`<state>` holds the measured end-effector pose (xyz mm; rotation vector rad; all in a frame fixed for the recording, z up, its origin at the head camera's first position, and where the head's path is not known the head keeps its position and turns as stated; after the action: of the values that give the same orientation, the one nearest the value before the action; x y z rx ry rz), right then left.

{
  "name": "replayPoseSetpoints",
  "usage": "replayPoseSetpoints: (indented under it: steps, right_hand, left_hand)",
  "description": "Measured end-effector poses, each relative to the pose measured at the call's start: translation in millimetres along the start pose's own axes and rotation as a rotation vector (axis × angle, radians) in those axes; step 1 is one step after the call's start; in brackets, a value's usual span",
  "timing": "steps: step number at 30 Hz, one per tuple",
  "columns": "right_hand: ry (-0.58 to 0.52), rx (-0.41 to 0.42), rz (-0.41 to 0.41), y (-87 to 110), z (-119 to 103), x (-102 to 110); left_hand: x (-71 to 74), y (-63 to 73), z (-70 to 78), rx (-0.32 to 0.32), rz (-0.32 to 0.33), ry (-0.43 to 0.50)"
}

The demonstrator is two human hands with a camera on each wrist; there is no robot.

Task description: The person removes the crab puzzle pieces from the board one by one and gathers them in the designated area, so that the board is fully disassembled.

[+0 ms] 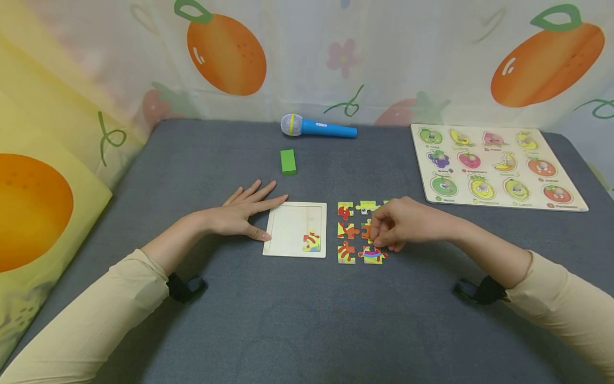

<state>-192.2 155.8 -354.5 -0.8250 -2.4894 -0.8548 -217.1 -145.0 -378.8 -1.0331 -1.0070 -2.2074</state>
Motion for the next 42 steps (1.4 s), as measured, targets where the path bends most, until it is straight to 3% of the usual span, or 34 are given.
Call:
replayPoseSetpoints:
  steps: [24,37,42]
  right_hand:
    - [0.1,0.188,0.053,-35.7,-62,-7]
    - [0.175,0.238,0.05,-58.9,-75,-32]
    - [0.18,0.204,0.043,-61.8,-76,-38]
  left_hand:
    - [0.4,-2.0,0.2,0.0,0.001,-0.008]
    - [1.1,0.2,-0.6,0.005,0.003,-0.007]
    - [0.1,-0.2,-0.2,-0.001,0.005,-0.003]
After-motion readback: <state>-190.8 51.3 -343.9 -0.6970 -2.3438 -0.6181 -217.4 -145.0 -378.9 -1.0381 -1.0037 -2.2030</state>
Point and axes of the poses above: each hand's wrist, its own y-axis away from the middle knuckle, its own x-axis out of the back of the hand, z = x × y, the point moved 6 cm from there along -y, towards the middle knuckle, and after that the axes turned 5 degrees about -y, right-handed, at the moved point
